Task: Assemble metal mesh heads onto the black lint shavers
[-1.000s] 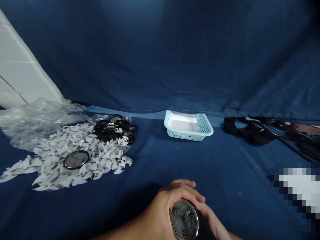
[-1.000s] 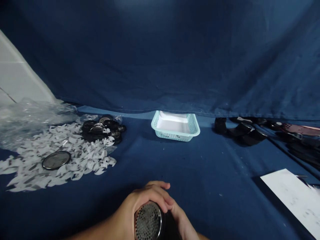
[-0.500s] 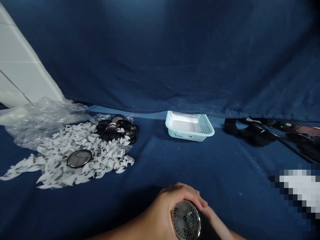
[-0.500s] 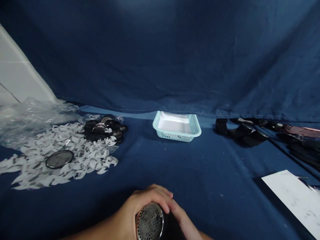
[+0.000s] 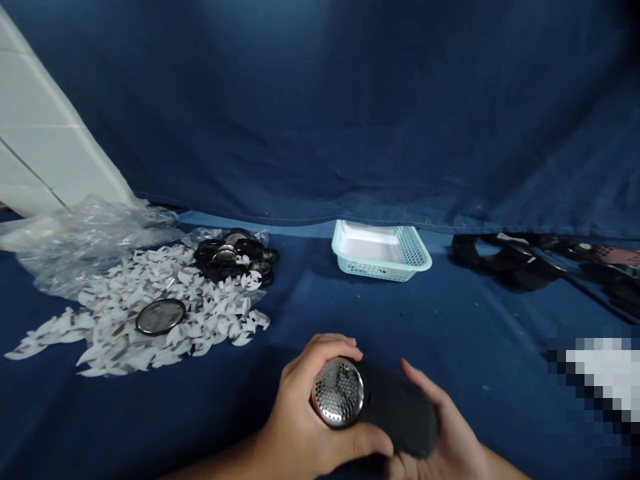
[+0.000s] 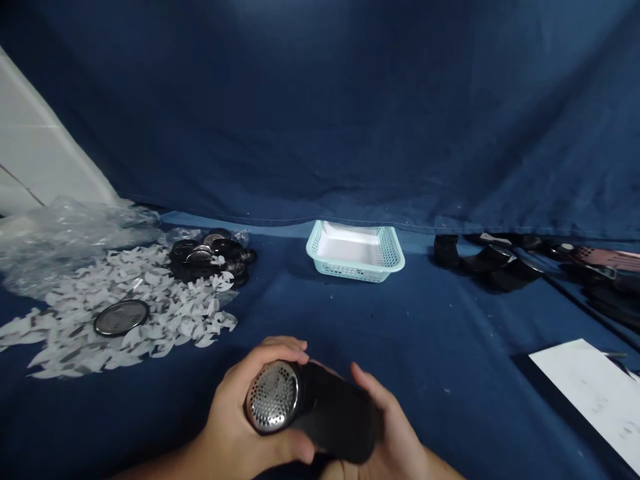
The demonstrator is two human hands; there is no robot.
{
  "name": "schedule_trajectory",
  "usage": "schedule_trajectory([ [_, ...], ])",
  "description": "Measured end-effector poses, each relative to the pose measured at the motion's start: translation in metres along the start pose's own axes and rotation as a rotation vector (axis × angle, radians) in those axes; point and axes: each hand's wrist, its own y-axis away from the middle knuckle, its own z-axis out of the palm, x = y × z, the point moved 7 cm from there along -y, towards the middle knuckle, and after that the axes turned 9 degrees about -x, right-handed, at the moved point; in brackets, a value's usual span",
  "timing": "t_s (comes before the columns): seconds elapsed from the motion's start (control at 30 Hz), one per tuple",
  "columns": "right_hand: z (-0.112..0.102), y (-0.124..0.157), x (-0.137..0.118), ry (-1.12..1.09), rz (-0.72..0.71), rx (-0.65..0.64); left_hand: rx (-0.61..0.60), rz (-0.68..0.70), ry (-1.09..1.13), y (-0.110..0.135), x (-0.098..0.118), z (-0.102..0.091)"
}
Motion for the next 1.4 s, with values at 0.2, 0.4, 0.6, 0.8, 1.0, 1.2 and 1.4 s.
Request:
schedule_trajectory([
  [0.2, 0.006, 0.007, -0.029, 0.535, -0.292, 0.100, 0.119, -0.141, -0.072, 0.004, -0.015, -0.008],
  [0.4, 0.012, 0.018, -0.041, 0.963, -0.414, 0.192, 0.054, -0.012, 0.084, 0.010, -0.004, 0.000],
  [0.6, 0.007, 0.015, -0.033, 0.664, -0.334, 0.081, -0.043, -0.064, 0.231, 0.009, -0.003, 0.006],
  [0.8, 0.005, -0.003, -0.020, 0.114, -0.311, 0.019, 0.021, -0.058, 0.164, 0.004, 0.004, 0.014],
  [1.0, 0.002, -0.011, -0.017, -0.157, -0.342, 0.068, 0.032, -0.066, 0.052, 0.005, 0.000, 0.023],
  [1.2, 0.001, -0.011, -0.013, -0.261, -0.292, 0.045, 0.053, 0.059, -0.031, 0.006, 0.011, 0.024],
  [1.4, -0.006, -0.008, -0.010, -0.228, -0.289, 0.052, -0.002, 0.114, -0.026, 0.005, 0.013, 0.023],
])
